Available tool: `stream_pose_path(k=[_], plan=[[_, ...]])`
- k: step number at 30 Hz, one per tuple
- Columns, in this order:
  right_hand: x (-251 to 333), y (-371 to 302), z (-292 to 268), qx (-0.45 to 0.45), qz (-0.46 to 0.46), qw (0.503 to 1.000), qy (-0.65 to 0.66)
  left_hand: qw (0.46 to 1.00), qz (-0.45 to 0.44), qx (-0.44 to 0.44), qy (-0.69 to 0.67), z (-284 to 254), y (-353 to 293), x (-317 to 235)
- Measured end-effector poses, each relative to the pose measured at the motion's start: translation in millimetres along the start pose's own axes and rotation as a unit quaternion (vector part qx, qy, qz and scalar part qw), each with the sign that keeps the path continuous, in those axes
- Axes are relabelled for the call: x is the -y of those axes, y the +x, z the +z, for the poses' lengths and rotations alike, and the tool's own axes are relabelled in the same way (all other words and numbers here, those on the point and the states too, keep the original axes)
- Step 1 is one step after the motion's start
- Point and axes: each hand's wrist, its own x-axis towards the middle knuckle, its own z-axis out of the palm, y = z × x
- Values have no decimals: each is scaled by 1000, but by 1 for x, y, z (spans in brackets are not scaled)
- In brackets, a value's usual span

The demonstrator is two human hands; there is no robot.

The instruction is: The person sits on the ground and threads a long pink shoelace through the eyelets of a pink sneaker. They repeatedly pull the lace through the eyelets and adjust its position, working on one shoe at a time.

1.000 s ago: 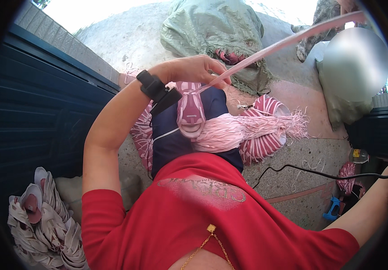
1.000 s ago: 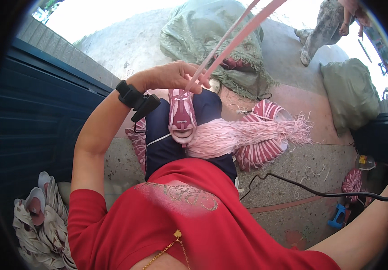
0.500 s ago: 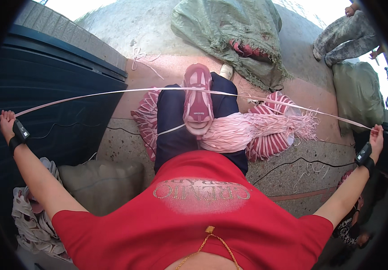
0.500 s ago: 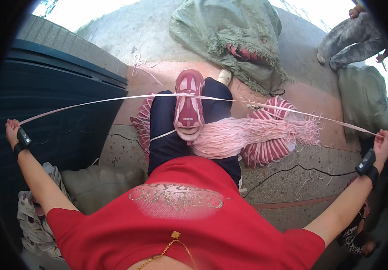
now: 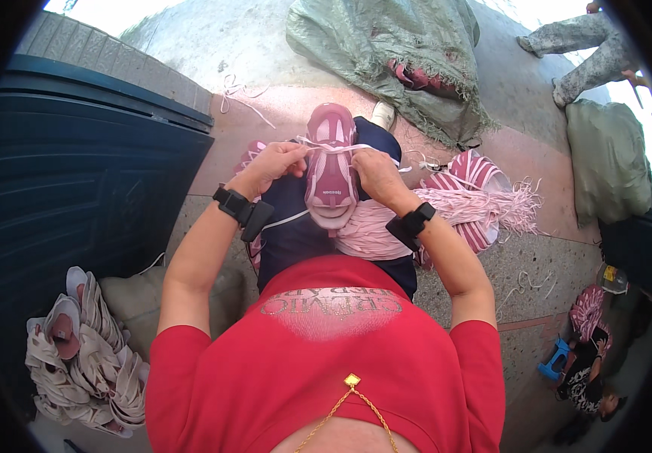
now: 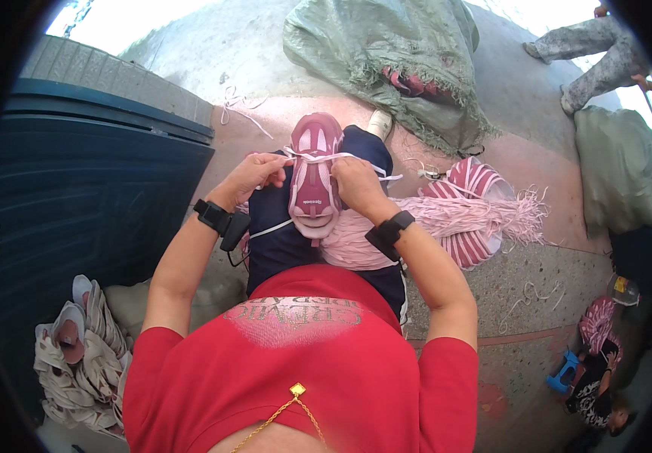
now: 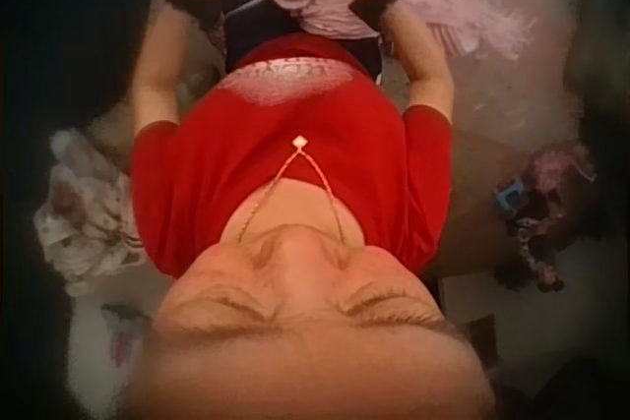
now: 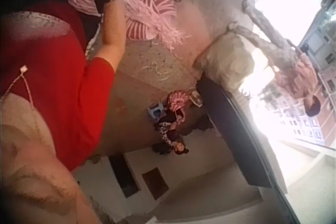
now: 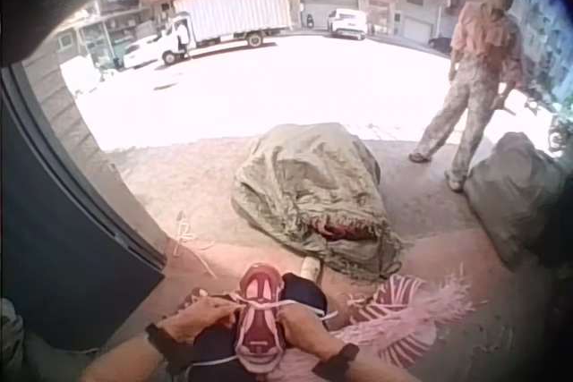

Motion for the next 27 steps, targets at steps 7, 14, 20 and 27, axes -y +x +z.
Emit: stream_pose_path(k=[7, 14, 20, 27], plan=[[-12, 13, 21, -66, 17, 994, -84, 989, 48, -58, 125, 18, 7, 21], [-1, 19, 25, -81, -15, 986, -142, 948, 125, -139, 257, 11, 16, 40], [6, 18, 15, -82, 21, 989, -118, 851, 220, -200, 433, 22, 23, 36], [7, 17, 17, -102, 54, 987, -115, 786, 262, -181, 529, 22, 27, 34]])
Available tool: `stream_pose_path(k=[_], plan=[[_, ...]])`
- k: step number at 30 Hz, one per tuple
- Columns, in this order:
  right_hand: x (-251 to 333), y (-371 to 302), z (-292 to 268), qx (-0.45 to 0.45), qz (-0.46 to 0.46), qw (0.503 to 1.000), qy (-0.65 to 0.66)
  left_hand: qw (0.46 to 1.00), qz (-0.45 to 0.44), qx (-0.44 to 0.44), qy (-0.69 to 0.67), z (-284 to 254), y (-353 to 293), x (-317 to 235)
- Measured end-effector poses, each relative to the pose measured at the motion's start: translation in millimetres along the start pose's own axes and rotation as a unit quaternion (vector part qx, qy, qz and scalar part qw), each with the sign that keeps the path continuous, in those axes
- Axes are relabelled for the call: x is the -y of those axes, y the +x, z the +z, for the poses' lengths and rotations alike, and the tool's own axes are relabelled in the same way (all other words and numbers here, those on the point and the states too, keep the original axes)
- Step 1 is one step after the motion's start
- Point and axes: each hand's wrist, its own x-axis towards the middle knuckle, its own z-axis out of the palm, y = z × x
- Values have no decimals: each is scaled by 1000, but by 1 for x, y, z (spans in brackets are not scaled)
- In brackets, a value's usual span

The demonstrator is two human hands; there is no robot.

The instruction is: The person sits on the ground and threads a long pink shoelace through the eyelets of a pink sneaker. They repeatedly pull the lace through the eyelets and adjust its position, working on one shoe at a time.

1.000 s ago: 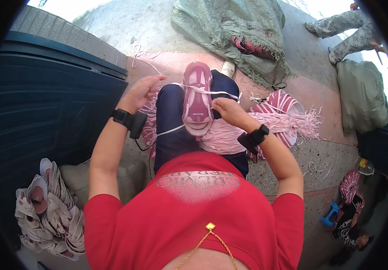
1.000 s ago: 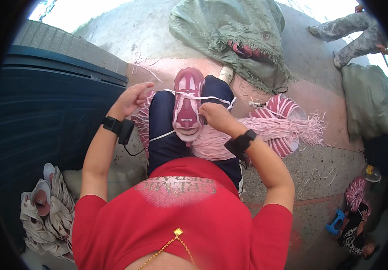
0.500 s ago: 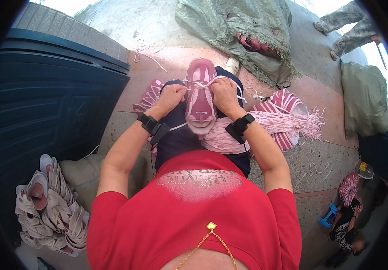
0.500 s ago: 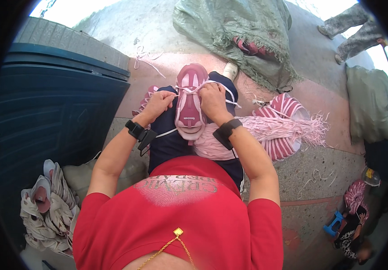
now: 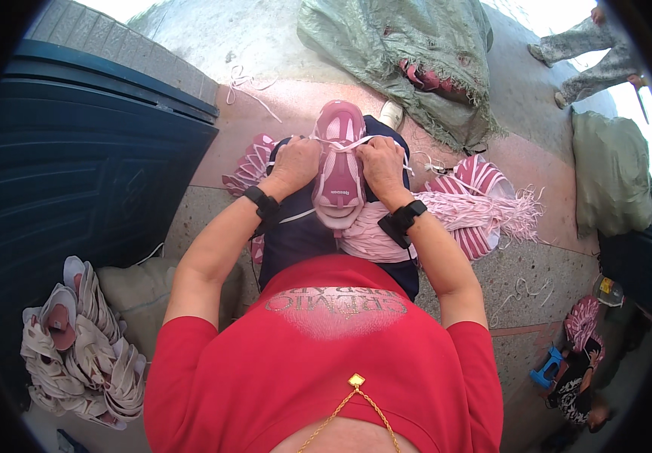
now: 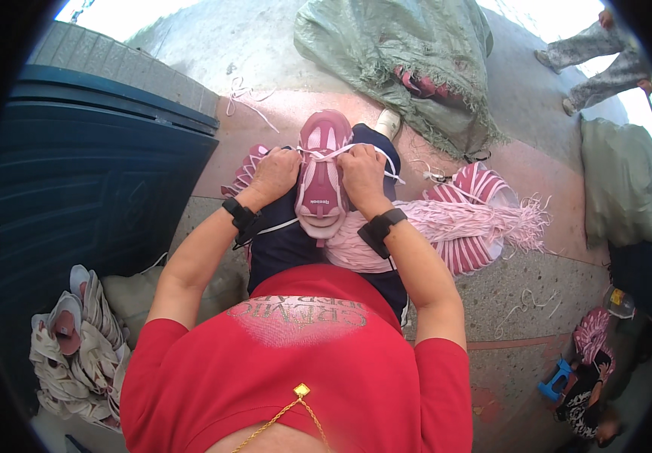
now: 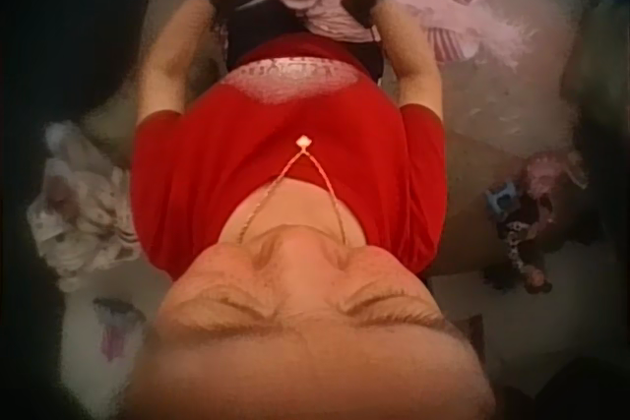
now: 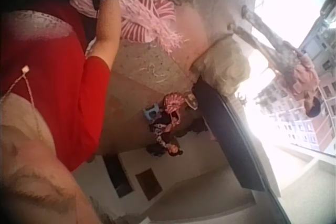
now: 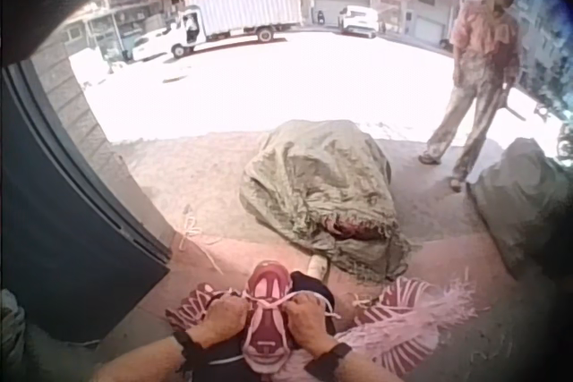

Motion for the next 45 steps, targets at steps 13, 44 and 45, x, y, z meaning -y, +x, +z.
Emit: stream_pose_path(k=[13, 44, 45], plan=[[11, -1, -14, 109, -12, 987, -118, 994, -22, -42, 101, -15, -14, -38], [5, 11, -16, 128, -197, 968, -91, 804, -189, 186, -531, -25, 67, -23], [6, 13, -19, 144, -210, 958, -135, 815, -195, 176, -517, -32, 73, -29]])
